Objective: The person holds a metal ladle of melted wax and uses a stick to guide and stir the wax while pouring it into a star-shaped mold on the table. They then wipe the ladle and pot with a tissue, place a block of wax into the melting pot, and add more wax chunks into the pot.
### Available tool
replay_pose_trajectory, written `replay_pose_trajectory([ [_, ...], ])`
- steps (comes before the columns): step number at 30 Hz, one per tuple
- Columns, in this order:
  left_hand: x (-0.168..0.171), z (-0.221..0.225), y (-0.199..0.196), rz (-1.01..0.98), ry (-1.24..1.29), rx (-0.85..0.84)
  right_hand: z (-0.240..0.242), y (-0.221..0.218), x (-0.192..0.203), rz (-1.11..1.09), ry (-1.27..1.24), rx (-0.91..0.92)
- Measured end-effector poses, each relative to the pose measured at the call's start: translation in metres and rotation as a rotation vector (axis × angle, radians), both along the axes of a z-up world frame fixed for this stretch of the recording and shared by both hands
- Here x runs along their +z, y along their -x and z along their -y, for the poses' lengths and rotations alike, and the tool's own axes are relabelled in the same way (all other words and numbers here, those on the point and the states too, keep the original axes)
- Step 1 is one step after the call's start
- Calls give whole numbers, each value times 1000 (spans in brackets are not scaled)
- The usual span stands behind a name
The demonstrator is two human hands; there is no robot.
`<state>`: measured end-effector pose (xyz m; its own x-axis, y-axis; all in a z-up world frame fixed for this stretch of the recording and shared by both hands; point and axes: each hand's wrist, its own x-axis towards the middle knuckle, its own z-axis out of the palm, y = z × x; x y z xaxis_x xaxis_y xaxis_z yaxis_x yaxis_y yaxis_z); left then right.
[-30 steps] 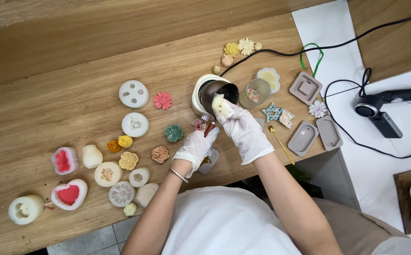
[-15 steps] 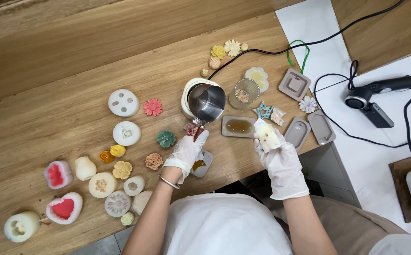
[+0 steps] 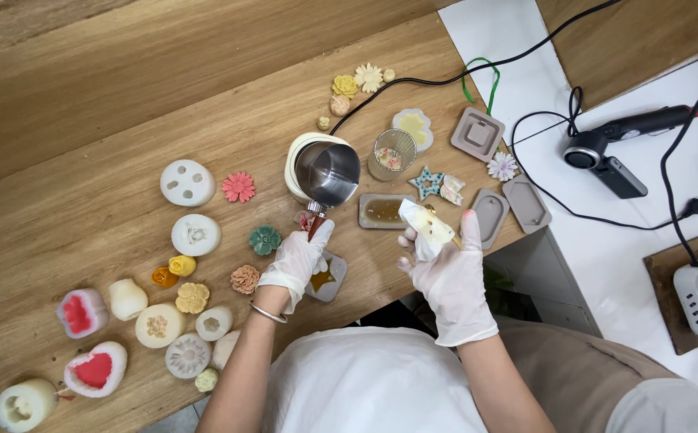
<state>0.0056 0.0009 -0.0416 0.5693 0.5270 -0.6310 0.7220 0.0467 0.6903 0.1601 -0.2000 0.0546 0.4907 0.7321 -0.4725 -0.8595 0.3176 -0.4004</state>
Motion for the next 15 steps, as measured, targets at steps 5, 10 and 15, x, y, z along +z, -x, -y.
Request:
replay_pose_trajectory([
  [5, 0, 3, 0, 11, -24, 18, 13, -7, -16, 74, 217, 61],
  [10, -13, -3, 4, 22, 6, 24, 10, -12, -19, 232, 162, 202],
  [15, 11, -16, 9, 71, 211, 109, 0, -24, -28, 357, 338, 215],
])
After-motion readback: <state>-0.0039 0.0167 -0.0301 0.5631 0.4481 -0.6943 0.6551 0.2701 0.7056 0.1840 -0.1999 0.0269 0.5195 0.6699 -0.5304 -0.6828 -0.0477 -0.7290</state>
